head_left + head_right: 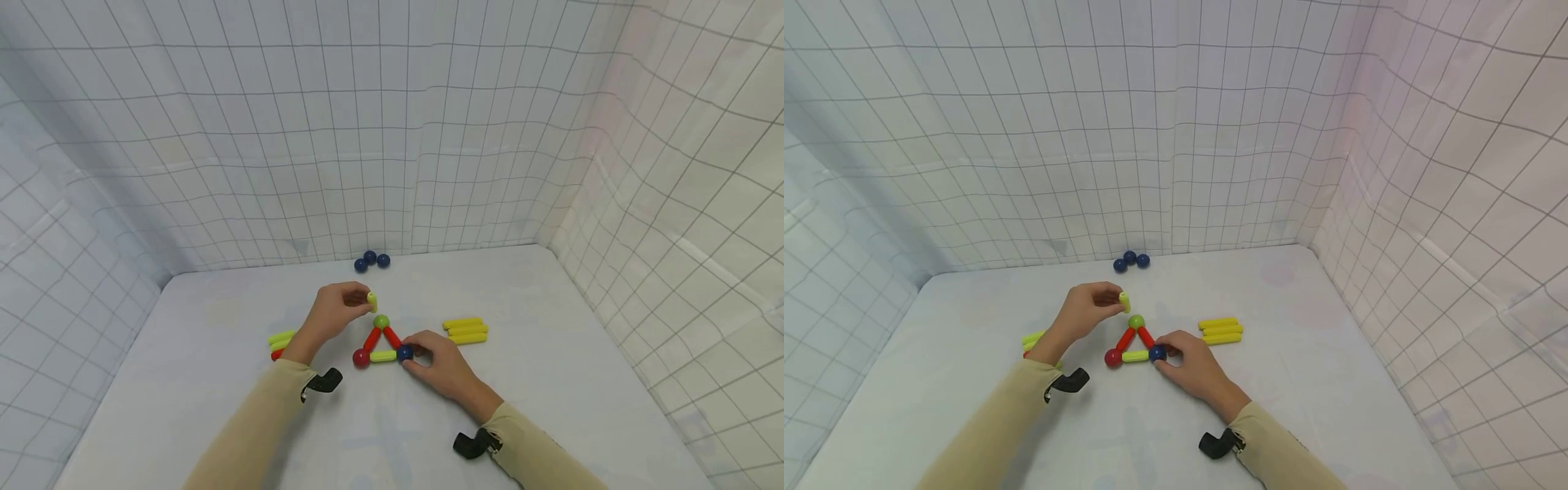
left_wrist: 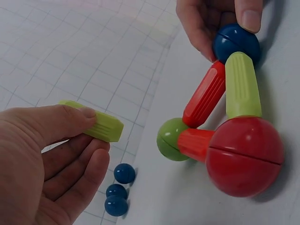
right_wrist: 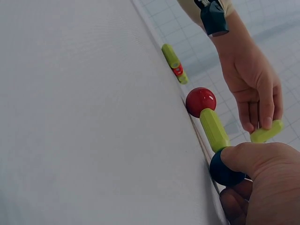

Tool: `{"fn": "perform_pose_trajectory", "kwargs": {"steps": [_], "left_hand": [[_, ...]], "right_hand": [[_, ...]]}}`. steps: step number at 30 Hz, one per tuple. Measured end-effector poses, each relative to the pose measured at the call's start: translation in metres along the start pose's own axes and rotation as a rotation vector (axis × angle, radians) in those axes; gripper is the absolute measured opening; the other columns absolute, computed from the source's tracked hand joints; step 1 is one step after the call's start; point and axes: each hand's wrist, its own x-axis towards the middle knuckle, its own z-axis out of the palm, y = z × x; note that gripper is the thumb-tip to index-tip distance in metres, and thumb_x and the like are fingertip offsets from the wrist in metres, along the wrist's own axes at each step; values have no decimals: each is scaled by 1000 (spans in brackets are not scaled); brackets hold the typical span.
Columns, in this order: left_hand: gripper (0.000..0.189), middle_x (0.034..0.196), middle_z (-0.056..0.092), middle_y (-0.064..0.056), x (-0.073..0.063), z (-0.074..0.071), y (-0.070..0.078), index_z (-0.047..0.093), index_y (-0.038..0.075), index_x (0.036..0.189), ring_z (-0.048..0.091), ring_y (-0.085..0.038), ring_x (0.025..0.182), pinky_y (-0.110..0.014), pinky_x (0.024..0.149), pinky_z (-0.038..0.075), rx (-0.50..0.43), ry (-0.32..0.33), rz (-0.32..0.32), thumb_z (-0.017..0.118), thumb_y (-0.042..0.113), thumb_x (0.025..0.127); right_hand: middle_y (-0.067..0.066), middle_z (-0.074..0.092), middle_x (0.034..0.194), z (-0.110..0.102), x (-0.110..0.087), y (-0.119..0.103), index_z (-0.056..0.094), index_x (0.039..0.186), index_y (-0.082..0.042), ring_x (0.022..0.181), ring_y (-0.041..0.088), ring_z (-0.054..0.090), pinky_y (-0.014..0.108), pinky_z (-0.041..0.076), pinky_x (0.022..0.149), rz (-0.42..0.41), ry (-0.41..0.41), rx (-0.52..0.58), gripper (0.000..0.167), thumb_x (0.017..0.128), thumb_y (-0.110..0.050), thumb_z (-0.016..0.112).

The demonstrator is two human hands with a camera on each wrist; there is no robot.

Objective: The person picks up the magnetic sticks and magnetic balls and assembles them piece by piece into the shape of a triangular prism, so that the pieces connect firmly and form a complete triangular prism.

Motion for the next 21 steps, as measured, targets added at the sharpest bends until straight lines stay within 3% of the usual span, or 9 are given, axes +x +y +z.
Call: {"fn": "perform_pose_trajectory", "kwargs": {"steps": [21], "left_hand": [[24,104,78,1,5,18,-3,79,10,119,74,-20,99,-43,95,61,29,-52,-56,85,13,96]], "right_hand": [[-15,70,114,1,1,1,76,126,-20,101,6,64,33,57,91,-12,8,13,32,96,-19,87]]}}
